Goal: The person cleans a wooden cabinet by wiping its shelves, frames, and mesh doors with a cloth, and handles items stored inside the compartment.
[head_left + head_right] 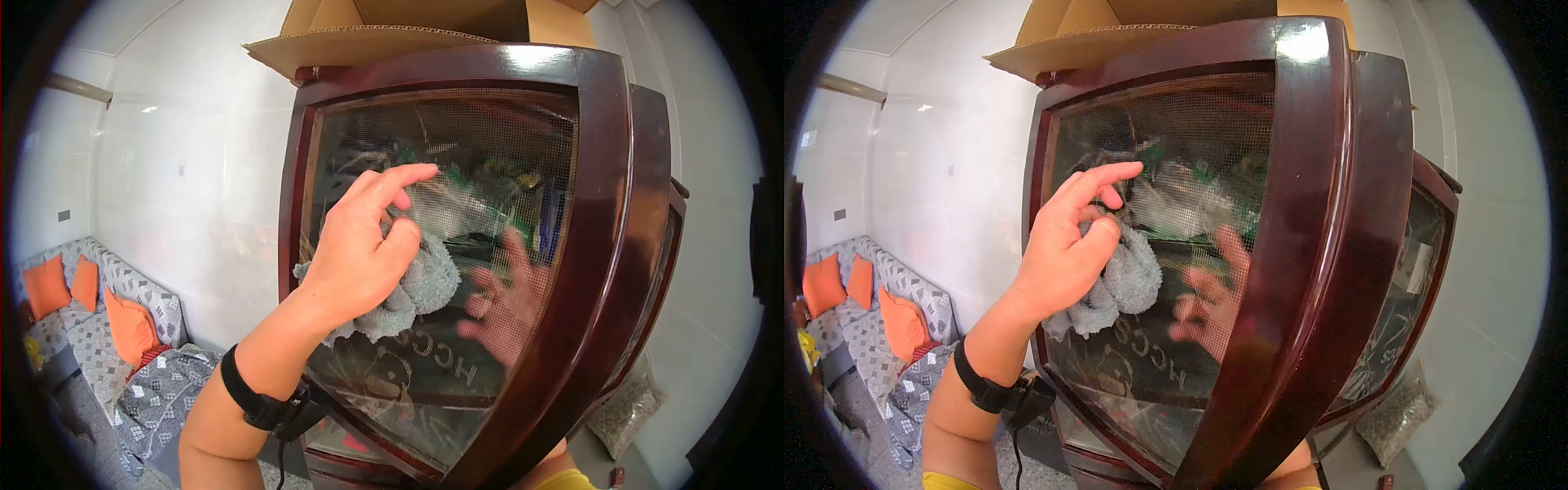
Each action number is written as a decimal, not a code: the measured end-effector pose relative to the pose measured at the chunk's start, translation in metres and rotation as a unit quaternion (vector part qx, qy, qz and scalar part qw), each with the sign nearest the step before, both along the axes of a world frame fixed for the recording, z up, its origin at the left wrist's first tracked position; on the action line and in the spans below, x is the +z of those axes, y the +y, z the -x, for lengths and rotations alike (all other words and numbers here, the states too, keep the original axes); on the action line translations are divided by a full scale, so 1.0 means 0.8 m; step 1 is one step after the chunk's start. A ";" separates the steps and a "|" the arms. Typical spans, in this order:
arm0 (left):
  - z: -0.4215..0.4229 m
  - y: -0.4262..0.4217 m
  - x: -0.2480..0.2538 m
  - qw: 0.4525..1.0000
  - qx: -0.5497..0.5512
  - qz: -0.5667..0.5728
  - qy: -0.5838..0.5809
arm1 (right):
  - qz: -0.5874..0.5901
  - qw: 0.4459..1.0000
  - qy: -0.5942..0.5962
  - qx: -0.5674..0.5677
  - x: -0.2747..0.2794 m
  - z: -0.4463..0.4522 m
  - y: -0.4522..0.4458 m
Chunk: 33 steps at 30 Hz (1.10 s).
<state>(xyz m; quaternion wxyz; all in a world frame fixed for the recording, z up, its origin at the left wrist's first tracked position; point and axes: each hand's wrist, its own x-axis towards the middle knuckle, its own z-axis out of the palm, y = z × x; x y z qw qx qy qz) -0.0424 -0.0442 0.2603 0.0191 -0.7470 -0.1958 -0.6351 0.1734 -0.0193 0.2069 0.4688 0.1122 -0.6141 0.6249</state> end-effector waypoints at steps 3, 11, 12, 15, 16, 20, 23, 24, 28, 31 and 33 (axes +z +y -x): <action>0.002 0.003 -0.004 1.000 -0.005 0.006 0.000 | -0.048 0.985 -0.090 -0.141 0.043 0.048 0.003; 0.001 0.002 -0.012 1.000 0.009 -0.016 0.015 | -0.095 0.975 -0.032 -0.196 0.066 0.063 0.028; 0.001 0.000 -0.013 1.000 0.014 -0.016 0.013 | -0.096 0.975 -0.030 -0.197 0.067 0.063 0.026; 0.004 0.003 -0.018 0.999 -0.010 0.008 -0.033 | -0.083 0.972 -0.038 -0.218 0.069 0.060 0.022; 0.009 0.004 -0.020 0.998 0.000 0.024 -0.059 | -0.058 0.959 -0.070 -0.269 0.069 0.055 0.024; 0.062 0.014 -0.020 0.986 0.096 0.078 -0.109 | -0.122 0.888 -0.210 -0.391 0.058 0.049 0.012; 0.088 0.023 -0.009 0.975 0.126 0.141 -0.116 | -0.212 0.863 -0.213 -0.406 0.044 0.056 0.013; 0.091 0.027 -0.004 0.979 0.138 0.132 -0.074 | -0.182 0.879 -0.220 -0.381 0.042 0.058 0.010; 0.102 0.049 0.007 0.979 0.161 0.123 -0.002 | -0.127 0.919 -0.223 -0.300 0.035 0.065 0.011; 0.110 0.059 0.001 0.976 0.164 0.143 0.002 | -0.123 0.919 -0.239 -0.288 0.031 0.067 0.015; 0.112 0.060 -0.003 0.975 0.171 0.145 -0.006 | -0.109 0.922 -0.235 -0.287 0.027 0.070 0.018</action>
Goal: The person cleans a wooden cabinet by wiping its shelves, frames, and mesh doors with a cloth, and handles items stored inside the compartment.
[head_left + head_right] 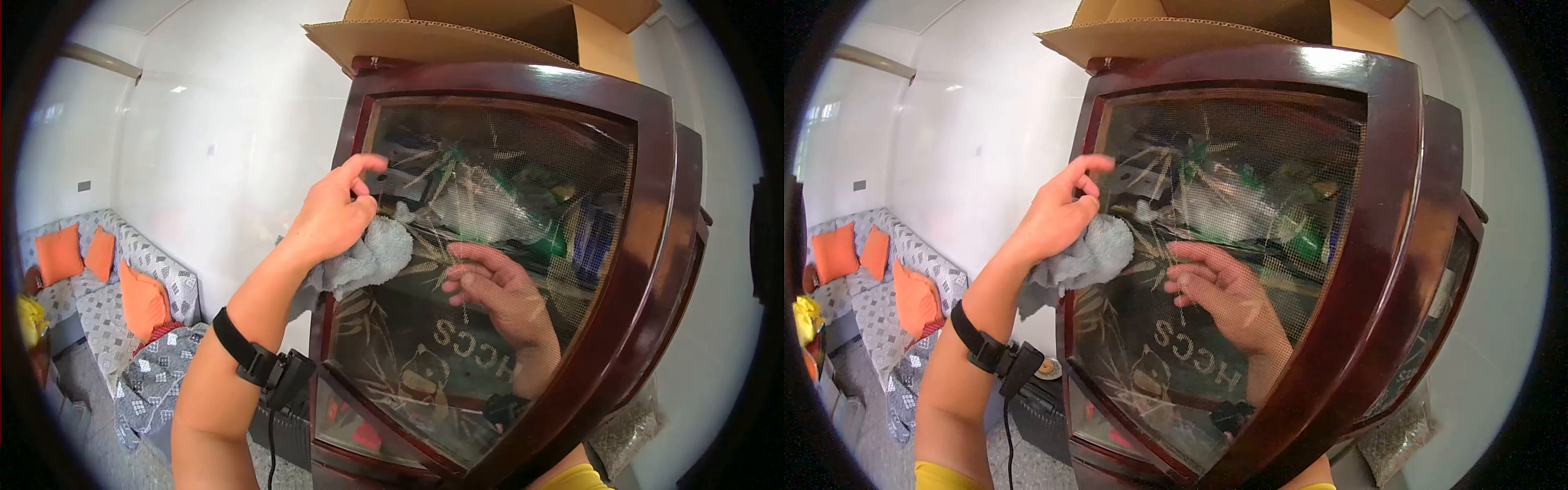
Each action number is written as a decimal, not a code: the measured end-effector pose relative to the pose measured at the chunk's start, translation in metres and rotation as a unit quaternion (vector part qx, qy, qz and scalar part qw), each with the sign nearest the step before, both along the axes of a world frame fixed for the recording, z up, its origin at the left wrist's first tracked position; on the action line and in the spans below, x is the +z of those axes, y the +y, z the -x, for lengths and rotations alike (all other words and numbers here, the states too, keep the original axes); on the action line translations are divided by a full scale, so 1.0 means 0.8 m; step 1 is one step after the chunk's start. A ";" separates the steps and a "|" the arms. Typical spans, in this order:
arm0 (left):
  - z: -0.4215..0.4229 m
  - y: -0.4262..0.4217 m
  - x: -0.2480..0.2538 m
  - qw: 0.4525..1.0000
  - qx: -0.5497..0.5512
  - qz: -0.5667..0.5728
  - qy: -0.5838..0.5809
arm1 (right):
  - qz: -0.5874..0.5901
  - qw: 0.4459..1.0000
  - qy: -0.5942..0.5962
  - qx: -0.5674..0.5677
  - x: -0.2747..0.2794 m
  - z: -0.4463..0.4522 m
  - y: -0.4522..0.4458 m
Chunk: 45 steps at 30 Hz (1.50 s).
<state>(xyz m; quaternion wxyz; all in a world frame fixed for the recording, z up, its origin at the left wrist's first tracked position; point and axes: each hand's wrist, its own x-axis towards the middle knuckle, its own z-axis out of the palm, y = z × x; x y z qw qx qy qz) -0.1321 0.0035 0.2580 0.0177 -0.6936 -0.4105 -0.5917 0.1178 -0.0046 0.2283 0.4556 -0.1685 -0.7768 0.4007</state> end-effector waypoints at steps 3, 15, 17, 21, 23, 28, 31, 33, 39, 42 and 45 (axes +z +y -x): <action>-0.006 -0.015 0.007 1.000 -0.022 -0.014 -0.015 | 0.028 1.000 -0.011 -0.007 0.000 0.007 0.004; 0.004 -0.018 0.016 0.999 -0.012 0.011 0.033 | 0.004 0.999 -0.021 0.032 0.026 0.071 0.049; 0.018 -0.014 0.001 0.998 -0.022 0.031 0.041 | 0.008 0.998 -0.043 0.051 0.023 0.072 0.057; 0.023 -0.045 -0.049 0.996 -0.035 0.070 0.038 | 0.067 0.989 -0.091 0.092 -0.008 0.069 0.064; 0.023 -0.059 -0.078 0.994 -0.027 0.093 0.048 | 0.082 0.986 -0.077 0.127 -0.037 0.069 0.063; 0.020 -0.041 -0.133 0.997 -0.036 0.044 0.042 | 0.125 0.980 -0.109 0.110 -0.057 0.077 0.069; 0.010 -0.046 -0.133 0.998 -0.038 0.042 0.040 | 0.125 0.983 -0.109 0.076 -0.048 0.086 0.052; 0.006 -0.044 -0.130 0.997 -0.042 0.030 0.049 | 0.127 0.982 -0.109 0.090 -0.049 0.090 0.053; 0.002 -0.026 -0.143 0.999 -0.032 -0.002 0.040 | 0.147 0.978 -0.088 0.118 -0.057 0.091 0.069; 0.000 -0.021 -0.154 0.998 -0.034 -0.049 0.000 | 0.138 0.980 -0.086 0.111 -0.059 0.095 0.055; -0.007 -0.035 -0.145 0.999 -0.040 0.007 -0.020 | 0.129 0.983 -0.079 0.105 -0.058 0.097 0.050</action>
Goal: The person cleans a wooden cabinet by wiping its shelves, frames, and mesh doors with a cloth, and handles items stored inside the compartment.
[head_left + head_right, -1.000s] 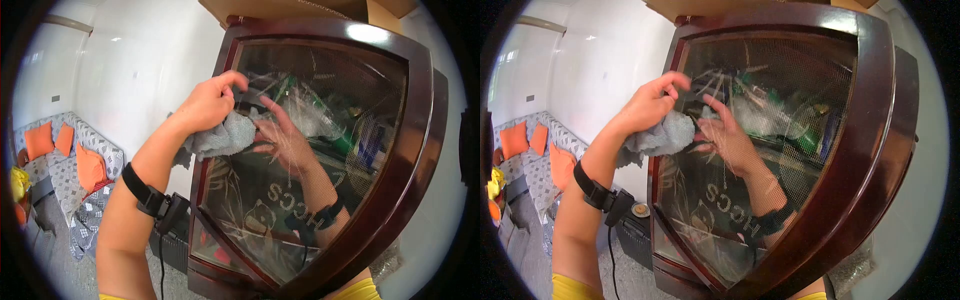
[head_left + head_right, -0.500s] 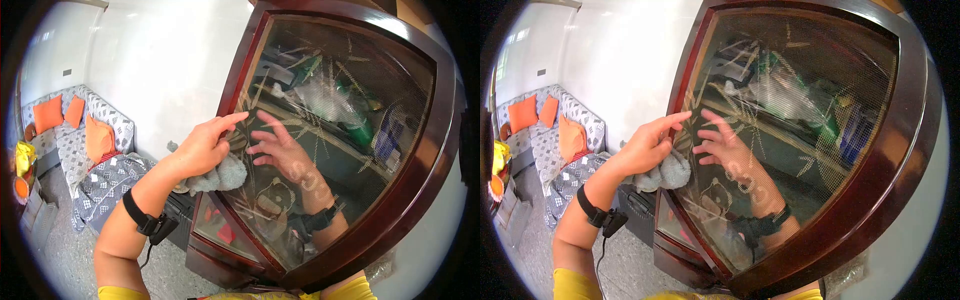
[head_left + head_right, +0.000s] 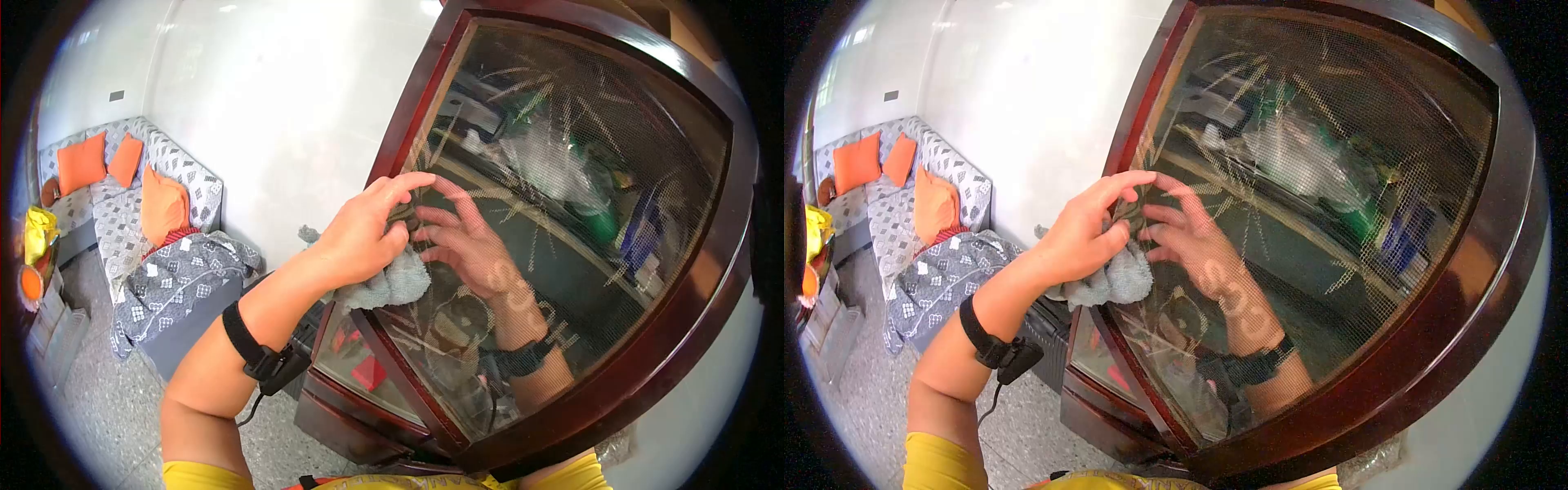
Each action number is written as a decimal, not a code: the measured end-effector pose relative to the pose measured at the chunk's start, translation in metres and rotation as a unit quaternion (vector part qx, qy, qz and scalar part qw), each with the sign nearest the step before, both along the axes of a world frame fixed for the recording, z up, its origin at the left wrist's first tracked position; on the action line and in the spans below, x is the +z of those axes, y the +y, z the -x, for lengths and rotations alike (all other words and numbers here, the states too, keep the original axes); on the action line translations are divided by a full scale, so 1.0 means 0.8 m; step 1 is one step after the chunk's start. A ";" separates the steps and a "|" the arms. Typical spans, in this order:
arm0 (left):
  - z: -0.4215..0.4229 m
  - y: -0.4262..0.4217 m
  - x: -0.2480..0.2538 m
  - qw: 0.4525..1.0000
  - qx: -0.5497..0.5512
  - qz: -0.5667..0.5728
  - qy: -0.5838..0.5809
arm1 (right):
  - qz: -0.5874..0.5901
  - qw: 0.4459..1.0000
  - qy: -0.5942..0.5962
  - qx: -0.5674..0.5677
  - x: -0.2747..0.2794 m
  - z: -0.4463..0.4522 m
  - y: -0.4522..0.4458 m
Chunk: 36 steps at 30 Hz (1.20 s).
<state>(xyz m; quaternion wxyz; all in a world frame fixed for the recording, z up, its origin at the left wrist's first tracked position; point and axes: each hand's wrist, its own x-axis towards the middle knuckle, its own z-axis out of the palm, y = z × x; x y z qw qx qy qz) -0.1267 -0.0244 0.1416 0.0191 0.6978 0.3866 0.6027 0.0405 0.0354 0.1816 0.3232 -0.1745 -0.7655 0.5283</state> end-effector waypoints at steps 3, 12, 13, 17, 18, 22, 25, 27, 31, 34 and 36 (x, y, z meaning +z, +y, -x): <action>0.001 0.010 -0.005 0.999 0.015 -0.023 0.029 | 0.015 1.000 0.004 0.019 -0.004 -0.006 0.017; -0.005 0.014 -0.011 0.999 0.022 -0.032 0.005 | 0.037 0.999 0.015 0.013 -0.007 -0.017 0.015; -0.004 0.016 -0.011 0.999 0.021 -0.031 0.004 | 0.038 0.999 0.009 0.023 -0.008 -0.018 0.017; 0.000 0.020 -0.008 0.999 0.027 -0.010 0.035 | 0.038 0.999 -0.005 0.024 -0.007 -0.019 0.018; 0.000 0.020 -0.008 0.999 0.029 -0.001 0.041 | 0.029 0.999 -0.007 0.018 -0.007 -0.019 0.016; -0.003 0.019 -0.005 1.000 -0.006 0.004 -0.007 | 0.014 1.000 -0.012 0.006 -0.007 -0.016 0.012; 0.001 0.022 -0.003 1.000 -0.004 0.005 0.015 | 0.018 1.000 -0.014 0.021 -0.005 -0.015 0.009; 0.002 0.024 -0.002 0.999 -0.005 0.019 0.035 | 0.020 0.999 -0.010 0.027 -0.006 -0.015 0.011; 0.000 0.025 -0.006 1.000 -0.016 0.024 0.012 | 0.013 1.000 -0.017 0.019 -0.006 -0.016 0.009; -0.002 0.020 -0.002 0.999 -0.032 -0.003 -0.019 | 0.016 1.000 -0.022 0.016 -0.005 -0.015 0.006; 0.000 0.029 -0.005 0.999 -0.027 -0.029 0.011 | 0.021 0.999 -0.014 0.024 -0.007 -0.019 0.012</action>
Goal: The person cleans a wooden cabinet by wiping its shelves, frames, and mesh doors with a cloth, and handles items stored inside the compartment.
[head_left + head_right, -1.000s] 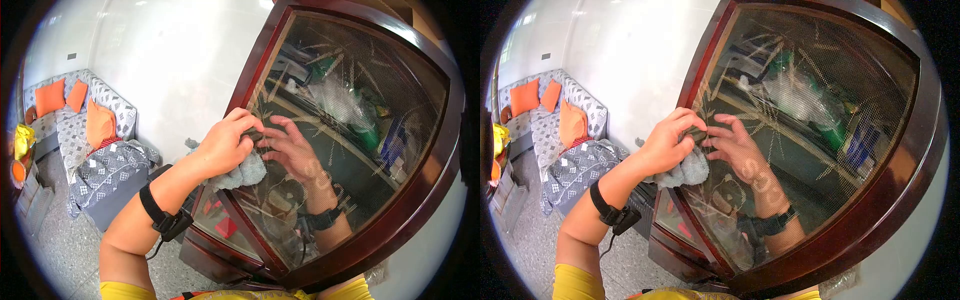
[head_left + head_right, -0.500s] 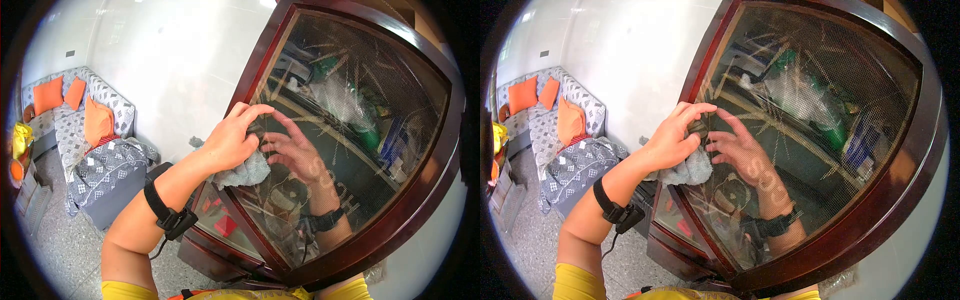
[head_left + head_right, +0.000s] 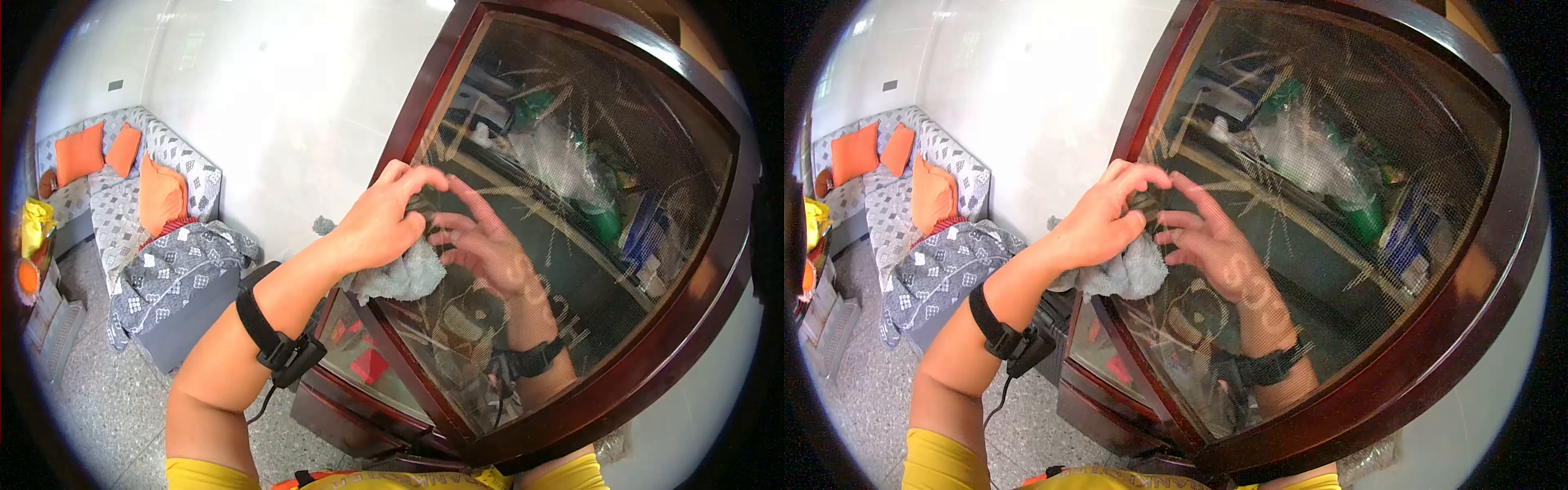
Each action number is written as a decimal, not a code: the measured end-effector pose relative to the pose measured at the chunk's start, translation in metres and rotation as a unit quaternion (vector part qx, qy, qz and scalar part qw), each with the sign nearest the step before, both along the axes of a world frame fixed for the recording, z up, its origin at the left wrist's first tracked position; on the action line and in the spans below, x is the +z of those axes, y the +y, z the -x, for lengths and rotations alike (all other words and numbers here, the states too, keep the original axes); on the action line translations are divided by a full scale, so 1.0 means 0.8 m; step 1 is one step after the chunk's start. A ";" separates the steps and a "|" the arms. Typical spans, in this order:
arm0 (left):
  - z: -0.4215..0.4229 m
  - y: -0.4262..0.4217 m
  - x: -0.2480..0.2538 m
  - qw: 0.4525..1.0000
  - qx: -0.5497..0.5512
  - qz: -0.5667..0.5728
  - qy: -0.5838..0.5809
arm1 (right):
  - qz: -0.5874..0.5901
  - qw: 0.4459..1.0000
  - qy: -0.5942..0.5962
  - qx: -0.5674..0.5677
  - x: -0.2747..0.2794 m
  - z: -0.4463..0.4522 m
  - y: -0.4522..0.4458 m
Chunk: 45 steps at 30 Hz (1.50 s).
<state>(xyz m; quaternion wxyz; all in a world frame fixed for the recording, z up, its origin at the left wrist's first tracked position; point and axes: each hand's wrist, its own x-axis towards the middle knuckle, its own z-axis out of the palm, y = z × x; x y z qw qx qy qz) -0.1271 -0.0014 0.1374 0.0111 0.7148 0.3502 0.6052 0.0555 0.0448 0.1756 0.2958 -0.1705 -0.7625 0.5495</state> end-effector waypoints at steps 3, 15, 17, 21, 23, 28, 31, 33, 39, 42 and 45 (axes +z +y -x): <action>0.002 0.001 -0.003 0.998 0.046 0.009 0.037 | 0.004 1.000 0.003 -0.006 0.000 -0.002 0.001; 0.010 -0.031 0.173 0.874 0.048 -0.301 -0.379 | -0.122 0.865 0.473 0.111 0.086 -0.144 -0.122; -0.015 0.011 0.203 0.885 0.126 -0.346 -0.283 | -0.179 0.846 0.502 0.011 0.076 -0.143 -0.155; -0.073 0.040 0.144 0.930 0.223 -0.269 -0.108 | -0.219 0.801 0.531 -0.166 0.054 -0.136 -0.184; -0.078 0.022 0.092 0.948 0.173 -0.263 -0.041 | -0.220 0.785 0.538 -0.213 0.049 -0.134 -0.189; -0.085 -0.062 -0.109 0.989 0.058 -0.088 0.102 | -0.287 0.738 0.497 -0.353 0.037 -0.121 -0.193; -0.066 -0.129 -0.129 0.979 0.000 0.010 0.205 | -0.336 0.682 0.494 -0.422 0.029 -0.115 -0.192; -0.045 -0.158 -0.119 0.974 -0.107 0.126 0.158 | -0.408 0.632 0.435 -0.495 0.028 -0.114 -0.197; 0.013 -0.078 -0.118 0.916 0.398 -0.043 0.008 | -0.633 0.512 0.285 -0.506 0.014 -0.137 -0.199; -0.020 -0.051 -0.148 0.917 0.325 0.084 0.215 | -0.385 0.738 0.402 -0.381 0.031 -0.146 -0.212; -0.047 -0.088 -0.133 0.950 0.210 0.113 0.200 | -0.306 0.717 0.427 -0.458 0.036 -0.151 -0.209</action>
